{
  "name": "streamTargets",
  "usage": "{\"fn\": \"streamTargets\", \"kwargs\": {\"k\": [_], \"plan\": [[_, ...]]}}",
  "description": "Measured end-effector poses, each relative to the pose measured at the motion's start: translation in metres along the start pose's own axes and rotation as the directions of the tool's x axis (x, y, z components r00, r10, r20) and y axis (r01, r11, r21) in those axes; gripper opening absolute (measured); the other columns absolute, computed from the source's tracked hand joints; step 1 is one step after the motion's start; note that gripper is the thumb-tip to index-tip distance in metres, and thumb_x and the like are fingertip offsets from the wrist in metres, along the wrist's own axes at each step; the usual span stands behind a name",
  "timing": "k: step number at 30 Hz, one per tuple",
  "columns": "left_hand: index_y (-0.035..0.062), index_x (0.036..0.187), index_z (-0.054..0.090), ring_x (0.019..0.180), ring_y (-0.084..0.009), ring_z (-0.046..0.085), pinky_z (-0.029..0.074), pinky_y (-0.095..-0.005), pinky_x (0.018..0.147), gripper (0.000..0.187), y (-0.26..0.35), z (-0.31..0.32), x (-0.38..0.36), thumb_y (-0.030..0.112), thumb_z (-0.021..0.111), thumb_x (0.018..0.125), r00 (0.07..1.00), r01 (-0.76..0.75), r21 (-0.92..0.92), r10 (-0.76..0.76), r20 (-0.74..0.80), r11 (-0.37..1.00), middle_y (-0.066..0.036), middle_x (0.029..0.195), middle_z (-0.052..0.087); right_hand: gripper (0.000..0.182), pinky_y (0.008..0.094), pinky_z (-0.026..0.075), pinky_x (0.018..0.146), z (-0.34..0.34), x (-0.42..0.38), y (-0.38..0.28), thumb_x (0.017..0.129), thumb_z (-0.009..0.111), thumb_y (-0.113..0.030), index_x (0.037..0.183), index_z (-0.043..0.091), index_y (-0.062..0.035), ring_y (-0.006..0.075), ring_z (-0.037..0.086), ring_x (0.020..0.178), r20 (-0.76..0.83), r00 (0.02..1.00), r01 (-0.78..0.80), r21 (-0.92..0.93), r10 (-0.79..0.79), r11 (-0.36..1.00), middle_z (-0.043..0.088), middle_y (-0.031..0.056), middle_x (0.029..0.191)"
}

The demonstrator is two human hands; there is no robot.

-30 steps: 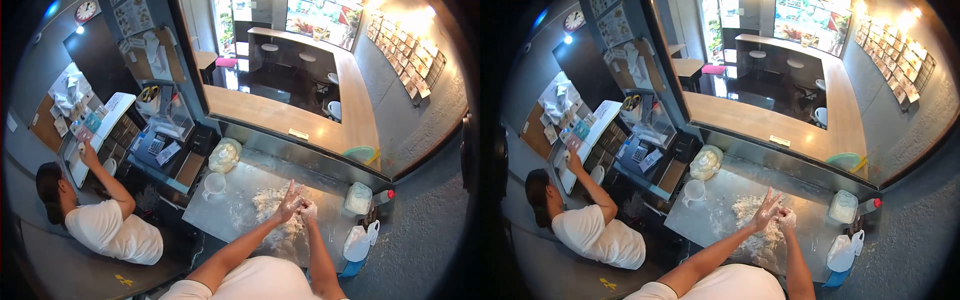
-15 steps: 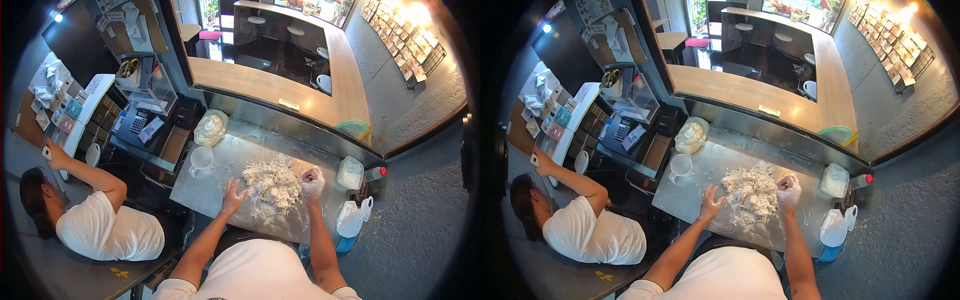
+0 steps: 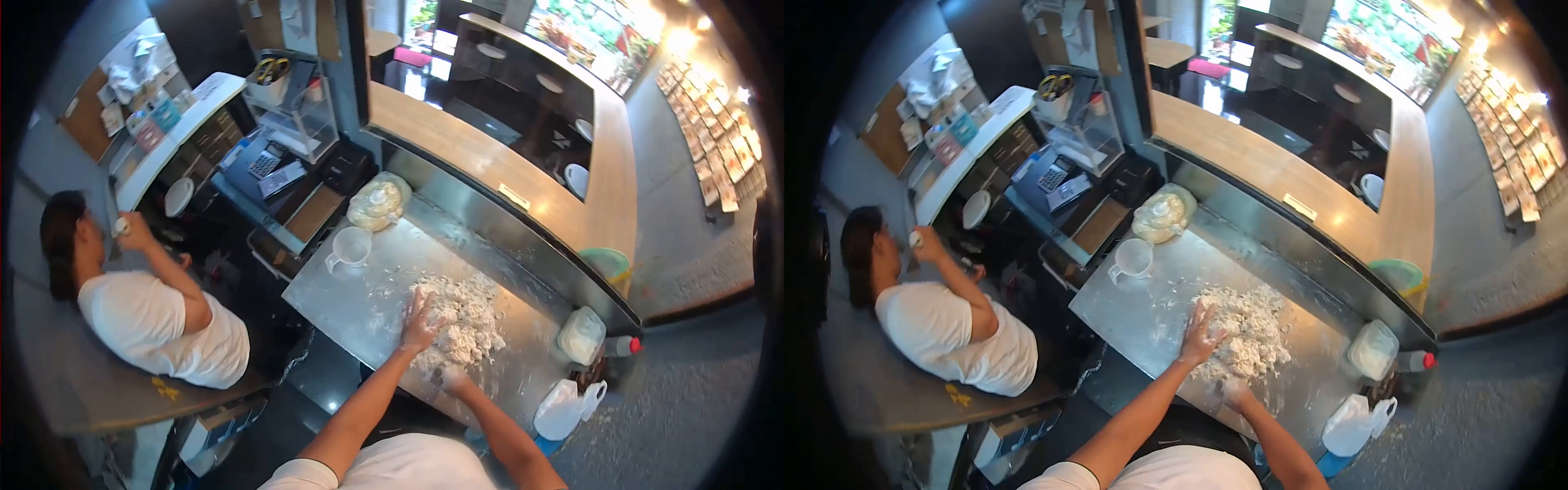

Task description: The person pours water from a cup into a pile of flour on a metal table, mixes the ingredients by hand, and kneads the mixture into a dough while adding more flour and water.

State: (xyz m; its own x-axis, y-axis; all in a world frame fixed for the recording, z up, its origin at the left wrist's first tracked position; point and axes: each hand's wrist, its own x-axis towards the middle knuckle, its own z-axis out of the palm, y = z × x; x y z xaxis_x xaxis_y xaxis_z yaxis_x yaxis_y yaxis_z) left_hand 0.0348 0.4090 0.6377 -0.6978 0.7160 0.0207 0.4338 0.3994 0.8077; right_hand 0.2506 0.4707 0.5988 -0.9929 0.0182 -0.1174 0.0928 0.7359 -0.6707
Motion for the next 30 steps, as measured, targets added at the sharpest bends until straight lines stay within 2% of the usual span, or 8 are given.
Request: {"fn": "streamTargets", "kwargs": {"k": [4, 12, 21, 24, 25, 28, 29, 30], "plan": [[0.0154, 0.151, 0.040, 0.146, -0.0407, 0.029, 0.026, -0.0506, 0.119, 0.077, 0.009, -0.029, -0.005, 0.038, 0.075, 0.086, 0.987, 0.090, -0.202, -0.114, -0.110, 0.975, -0.020, 0.160, 0.027, 0.022, 0.0459, 0.053, 0.071, -0.075, 0.037, -0.038, 0.084, 0.061, -0.025, 0.084, 0.069, -0.0043, 0.0369, 0.066, 0.076, -0.119, 0.847, -0.528, -0.091, 0.518, 0.844, 0.069, 0.0207, 0.086], [0.0070, 0.151, 0.034, 0.142, -0.0397, 0.036, 0.031, -0.0469, 0.117, 0.083, -0.092, -0.153, 0.040, 0.026, 0.078, 0.082, 0.658, 0.585, 0.077, -0.417, -0.626, 0.807, -0.022, 0.149, 0.044, 0.020, 0.0422, 0.041, 0.059, -0.161, 0.015, 0.014, 0.078, 0.065, -0.015, 0.069, 0.052, -0.0027, 0.0273, 0.052, 0.063, -0.487, 0.850, -0.066, 0.279, 0.200, 0.958, 0.050, 0.0140, 0.065], [0.0072, 0.132, 0.048, 0.099, -0.0253, 0.066, 0.052, -0.0396, 0.090, 0.060, -0.121, -0.150, 0.073, 0.032, 0.078, 0.086, 0.866, 0.485, 0.135, -0.453, -0.211, 0.864, -0.016, 0.124, 0.063, 0.015, 0.0397, 0.045, 0.086, -0.267, 0.024, -0.113, 0.077, 0.067, 0.006, 0.087, 0.058, -0.0003, 0.0335, 0.056, 0.095, -0.859, 0.511, -0.054, 0.013, 0.039, 0.998, 0.052, 0.0184, 0.111], [0.0046, 0.135, 0.044, 0.108, -0.0366, 0.065, 0.051, -0.0456, 0.093, 0.057, -0.085, -0.121, 0.048, 0.033, 0.070, 0.092, 0.809, 0.534, -0.267, -0.576, -0.112, 0.802, -0.017, 0.130, 0.064, 0.020, 0.0371, 0.045, 0.091, -0.178, 0.065, -0.043, 0.082, 0.061, 0.006, 0.101, 0.059, 0.0000, 0.0295, 0.055, 0.102, -0.882, 0.468, -0.022, 0.049, 0.053, 0.999, 0.053, 0.0172, 0.113], [0.0044, 0.135, 0.044, 0.104, -0.0364, 0.067, 0.052, -0.0451, 0.090, 0.055, -0.112, -0.095, 0.032, 0.032, 0.068, 0.094, 0.837, 0.447, -0.275, -0.506, -0.207, 0.851, -0.019, 0.130, 0.063, 0.031, 0.0343, 0.046, 0.093, -0.092, 0.077, 0.080, 0.086, 0.056, 0.005, 0.116, 0.056, -0.0006, 0.0258, 0.056, 0.105, -0.616, 0.783, -0.069, 0.059, 0.091, 0.996, 0.054, 0.0148, 0.118], [0.0037, 0.134, 0.044, 0.097, -0.0341, 0.069, 0.053, -0.0433, 0.085, 0.051, -0.059, -0.110, -0.015, 0.031, 0.065, 0.096, 0.830, 0.388, -0.332, -0.483, -0.279, 0.860, -0.020, 0.130, 0.063, 0.030, 0.0397, 0.046, 0.096, -0.080, 0.058, 0.088, 0.091, 0.054, -0.011, 0.121, 0.056, -0.0090, 0.0230, 0.055, 0.109, -0.506, 0.767, 0.034, 0.646, 0.395, 0.762, 0.061, 0.0074, 0.116], [0.0031, 0.134, 0.043, 0.095, -0.0321, 0.070, 0.054, -0.0420, 0.083, 0.050, -0.026, -0.120, -0.047, 0.031, 0.063, 0.098, 0.807, 0.437, -0.390, -0.545, -0.229, 0.810, -0.021, 0.129, 0.063, 0.030, 0.0333, 0.046, 0.093, -0.087, 0.056, 0.081, 0.092, 0.054, -0.012, 0.123, 0.054, -0.0109, 0.0165, 0.055, 0.109, -0.633, 0.764, -0.287, -0.154, 0.129, 0.945, 0.060, 0.0031, 0.113], [0.0031, 0.134, 0.043, 0.095, -0.0321, 0.070, 0.054, -0.0420, 0.083, 0.050, -0.020, -0.120, -0.083, 0.031, 0.063, 0.098, 0.782, 0.458, -0.410, -0.577, -0.236, 0.789, -0.021, 0.129, 0.063, 0.030, 0.0333, 0.046, 0.093, -0.092, 0.044, 0.068, 0.092, 0.054, -0.012, 0.123, 0.054, -0.0109, 0.0165, 0.055, 0.109, -0.601, 0.791, -0.270, -0.167, 0.120, 0.948, 0.060, 0.0031, 0.113]]}}
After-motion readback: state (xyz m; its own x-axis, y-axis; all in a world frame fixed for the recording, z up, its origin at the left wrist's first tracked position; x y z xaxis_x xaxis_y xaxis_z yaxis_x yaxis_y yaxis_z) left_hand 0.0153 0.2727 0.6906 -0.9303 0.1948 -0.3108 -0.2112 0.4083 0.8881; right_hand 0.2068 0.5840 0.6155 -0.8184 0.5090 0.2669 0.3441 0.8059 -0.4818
